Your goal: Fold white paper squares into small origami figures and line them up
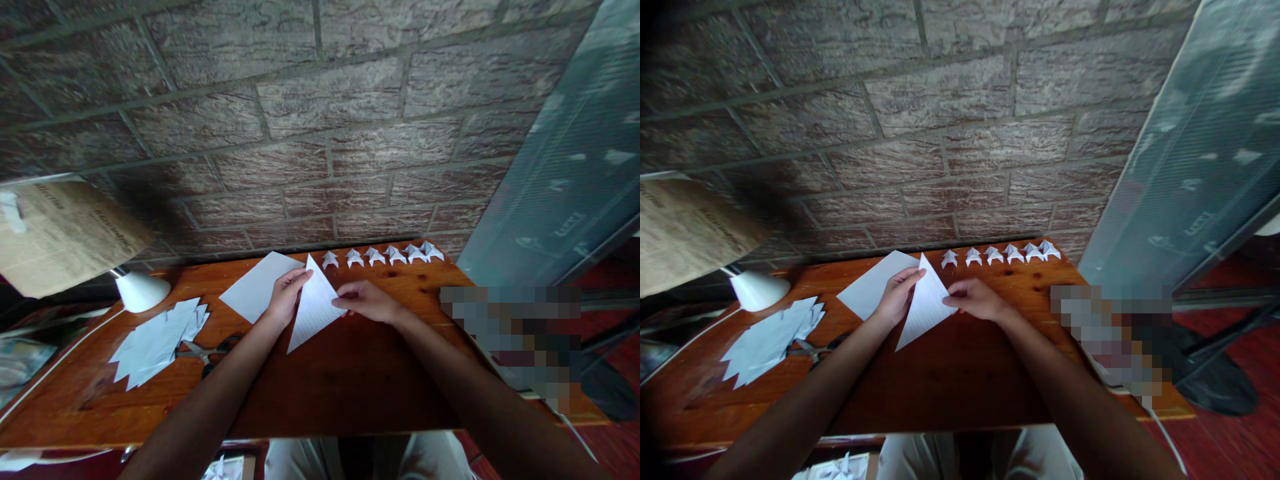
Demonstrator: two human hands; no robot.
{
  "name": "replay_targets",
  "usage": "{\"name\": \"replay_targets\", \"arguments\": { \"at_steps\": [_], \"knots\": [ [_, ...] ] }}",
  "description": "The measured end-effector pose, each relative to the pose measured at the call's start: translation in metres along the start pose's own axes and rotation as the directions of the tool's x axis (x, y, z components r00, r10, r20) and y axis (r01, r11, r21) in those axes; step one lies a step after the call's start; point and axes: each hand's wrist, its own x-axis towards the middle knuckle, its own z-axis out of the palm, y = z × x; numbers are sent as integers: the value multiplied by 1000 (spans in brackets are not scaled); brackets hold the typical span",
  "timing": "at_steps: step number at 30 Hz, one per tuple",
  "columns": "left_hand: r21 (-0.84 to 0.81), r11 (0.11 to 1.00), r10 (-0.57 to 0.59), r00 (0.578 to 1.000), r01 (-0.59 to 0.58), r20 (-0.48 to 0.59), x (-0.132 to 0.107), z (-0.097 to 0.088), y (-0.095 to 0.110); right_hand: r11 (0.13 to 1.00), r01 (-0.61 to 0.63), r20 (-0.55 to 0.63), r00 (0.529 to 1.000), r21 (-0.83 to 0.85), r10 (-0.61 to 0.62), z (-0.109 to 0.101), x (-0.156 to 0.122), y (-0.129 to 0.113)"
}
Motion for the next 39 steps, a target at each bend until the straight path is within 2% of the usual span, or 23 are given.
{"name": "replay_targets", "arguments": {
  "at_steps": [3,7,10,15,20,26,33,39],
  "knots": [
    [15,1000,-13,1000,13,18,-1,1,-3,999,50,-43,998,11,-50,3,0,-3],
    [85,996,-37,994,29,98,-3,2,-8,994,78,-131,989,78,-67,5,2,-4],
    [148,989,-25,990,4,140,-4,2,-11,993,94,-145,986,70,-83,5,3,-2],
    [135,991,-37,993,22,113,-4,0,-13,995,97,-111,989,26,-94,6,4,3],
    [161,987,14,998,-25,66,-2,0,-13,994,106,-89,990,-4,-106,8,4,3],
    [223,968,111,993,-118,41,-2,0,-13,998,63,-57,996,15,-62,10,3,3],
    [240,969,31,991,-62,129,-2,-2,-13,998,65,-67,996,23,-63,8,4,6],
    [217,975,41,996,-58,83,-4,1,-11,998,54,-68,996,24,-52,9,4,3]
  ]
}}
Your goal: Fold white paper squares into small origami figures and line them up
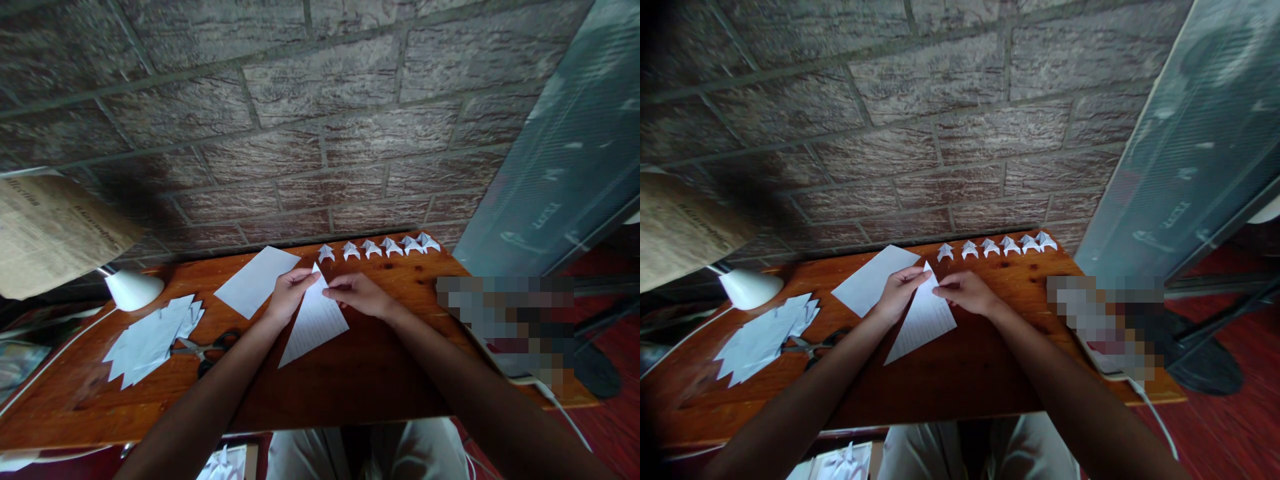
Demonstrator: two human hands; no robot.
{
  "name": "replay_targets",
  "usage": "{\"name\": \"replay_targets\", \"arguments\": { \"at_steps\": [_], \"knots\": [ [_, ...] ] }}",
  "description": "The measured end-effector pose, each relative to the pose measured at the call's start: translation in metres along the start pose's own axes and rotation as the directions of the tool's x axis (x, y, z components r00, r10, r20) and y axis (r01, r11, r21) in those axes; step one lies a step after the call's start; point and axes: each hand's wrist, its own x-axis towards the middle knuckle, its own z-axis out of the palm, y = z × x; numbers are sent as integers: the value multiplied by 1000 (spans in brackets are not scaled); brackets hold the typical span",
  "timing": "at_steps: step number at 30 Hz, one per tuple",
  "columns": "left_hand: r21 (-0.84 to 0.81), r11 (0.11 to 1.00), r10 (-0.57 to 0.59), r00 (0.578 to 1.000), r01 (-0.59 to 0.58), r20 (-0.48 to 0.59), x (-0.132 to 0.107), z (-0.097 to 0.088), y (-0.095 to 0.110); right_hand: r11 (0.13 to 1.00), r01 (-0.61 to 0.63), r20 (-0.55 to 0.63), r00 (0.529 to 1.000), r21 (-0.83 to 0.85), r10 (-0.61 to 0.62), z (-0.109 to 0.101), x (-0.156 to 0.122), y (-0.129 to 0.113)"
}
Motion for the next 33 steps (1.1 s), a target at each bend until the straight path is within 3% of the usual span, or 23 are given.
{"name": "replay_targets", "arguments": {
  "at_steps": [7,14,23,28,33],
  "knots": [
    [69,998,3,995,-10,97,-1,-1,1,1000,-11,-27,1000,7,11,-1,-1,-1],
    [68,998,6,998,-10,58,-4,1,2,1000,-5,0,1000,-8,5,-1,-1,-2],
    [-59,997,-39,999,41,31,-1,1,1,1000,-1,81,997,-25,3,0,1,5],
    [-38,999,-29,994,33,104,-2,0,-2,1000,13,48,999,-27,-12,2,0,3],
    [-109,986,-114,986,127,119,-4,2,2,1000,3,34,999,-19,-3,2,-1,2]
  ]
}}
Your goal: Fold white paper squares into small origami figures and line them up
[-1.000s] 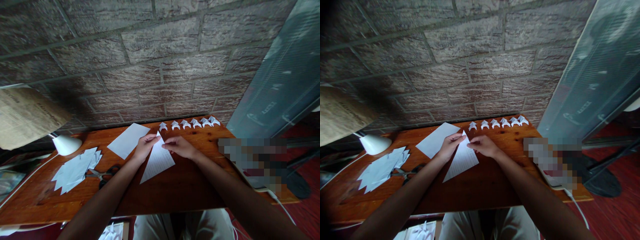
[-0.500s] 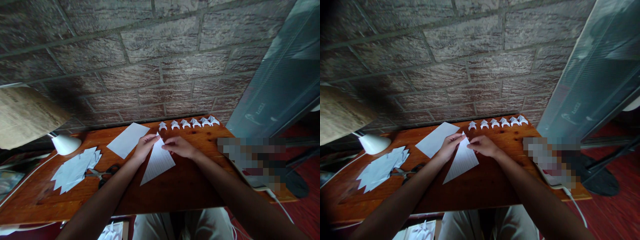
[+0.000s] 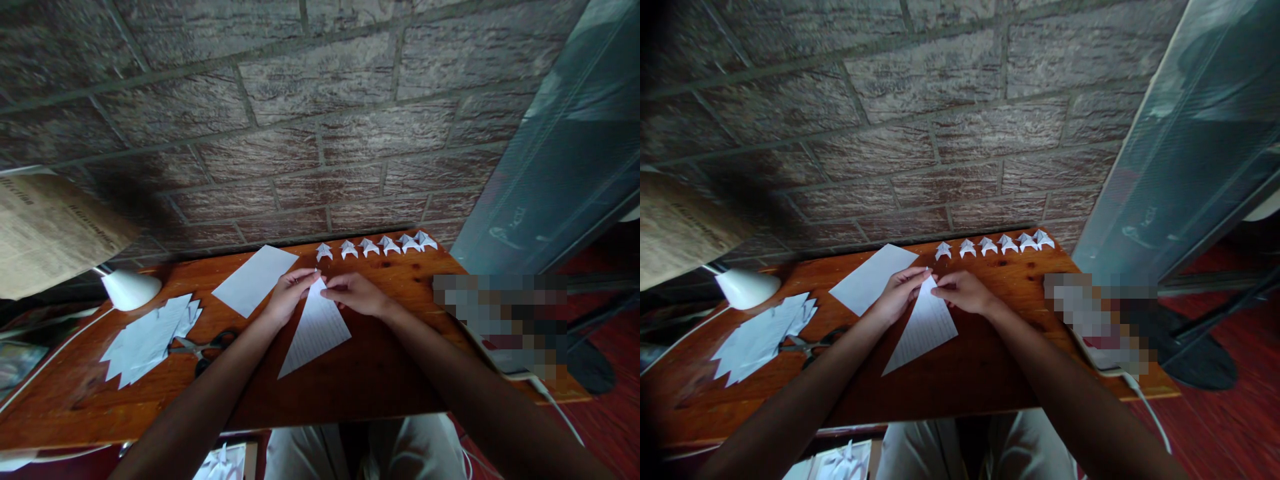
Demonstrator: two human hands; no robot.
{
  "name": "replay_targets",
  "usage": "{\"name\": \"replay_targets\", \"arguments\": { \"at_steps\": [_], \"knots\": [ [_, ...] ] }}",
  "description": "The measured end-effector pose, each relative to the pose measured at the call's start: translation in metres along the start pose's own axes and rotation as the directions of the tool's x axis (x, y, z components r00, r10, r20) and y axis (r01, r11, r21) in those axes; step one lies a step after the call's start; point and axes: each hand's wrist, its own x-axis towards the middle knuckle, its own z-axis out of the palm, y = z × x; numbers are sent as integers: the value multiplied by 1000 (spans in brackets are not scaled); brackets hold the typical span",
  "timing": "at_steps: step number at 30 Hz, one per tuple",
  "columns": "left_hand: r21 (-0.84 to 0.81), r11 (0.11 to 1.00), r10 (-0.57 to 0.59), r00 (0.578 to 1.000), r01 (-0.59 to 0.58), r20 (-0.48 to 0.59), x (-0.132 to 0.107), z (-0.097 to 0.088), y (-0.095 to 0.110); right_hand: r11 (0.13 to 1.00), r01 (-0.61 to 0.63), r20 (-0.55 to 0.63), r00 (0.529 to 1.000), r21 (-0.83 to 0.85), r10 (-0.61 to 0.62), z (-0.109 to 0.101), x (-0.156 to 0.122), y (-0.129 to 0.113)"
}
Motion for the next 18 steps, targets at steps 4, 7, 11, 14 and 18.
{"name": "replay_targets", "arguments": {
  "at_steps": [4,7,11,14,18],
  "knots": [
    [-21,1000,13,1000,-13,-20,-1,1,2,1000,-4,20,1000,7,4,0,0,0],
    [44,997,68,997,-67,-33,0,0,1,1000,6,34,999,5,-6,1,0,-2],
    [189,968,174,984,-163,-41,0,0,0,999,38,-3,999,-31,-38,3,-1,-3],
    [196,970,152,988,-147,-12,0,1,0,996,52,-42,998,-74,-55,2,0,-2],
    [245,965,102,995,-96,-11,0,-1,-1,997,47,-93,994,-65,-53,-5,0,-4]
  ]
}}
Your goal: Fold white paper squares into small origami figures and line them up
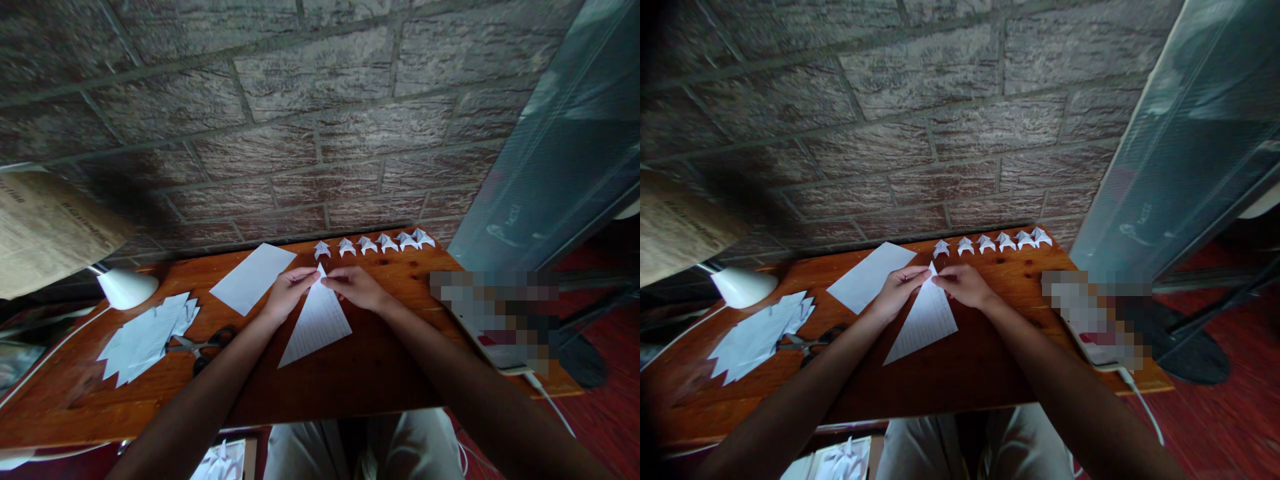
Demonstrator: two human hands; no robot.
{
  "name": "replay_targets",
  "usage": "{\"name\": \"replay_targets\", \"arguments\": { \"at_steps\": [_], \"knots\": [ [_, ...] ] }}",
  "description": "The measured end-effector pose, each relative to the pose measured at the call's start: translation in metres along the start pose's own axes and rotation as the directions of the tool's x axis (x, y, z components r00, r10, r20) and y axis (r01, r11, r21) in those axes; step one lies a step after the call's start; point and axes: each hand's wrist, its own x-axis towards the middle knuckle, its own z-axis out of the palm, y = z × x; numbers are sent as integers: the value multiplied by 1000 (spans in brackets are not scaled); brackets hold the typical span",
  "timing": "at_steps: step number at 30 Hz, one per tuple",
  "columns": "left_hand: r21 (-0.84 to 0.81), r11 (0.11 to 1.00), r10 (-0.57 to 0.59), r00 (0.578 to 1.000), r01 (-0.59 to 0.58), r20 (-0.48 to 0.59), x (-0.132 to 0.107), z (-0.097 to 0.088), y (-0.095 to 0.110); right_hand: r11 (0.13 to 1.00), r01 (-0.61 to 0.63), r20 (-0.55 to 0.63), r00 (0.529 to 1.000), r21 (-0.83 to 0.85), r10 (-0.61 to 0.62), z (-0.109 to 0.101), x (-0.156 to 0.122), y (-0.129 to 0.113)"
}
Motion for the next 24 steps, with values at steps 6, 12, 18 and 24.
{"name": "replay_targets", "arguments": {
  "at_steps": [6,12,18,24],
  "knots": [
    [52,998,28,1000,-27,-13,-2,0,3,1000,16,-26,1000,-2,-16,-5,-1,-5],
    [74,994,73,995,-77,62,-3,2,3,987,21,-139,989,-161,-44,-5,3,5],
    [430,858,210,956,-280,203,-14,2,11,980,-76,-446,895,-185,-15,-18,7,12],
    [458,764,307,880,-455,362,-19,0,18,979,-144,-556,831,-145,40,-28,11,20]
  ]
}}
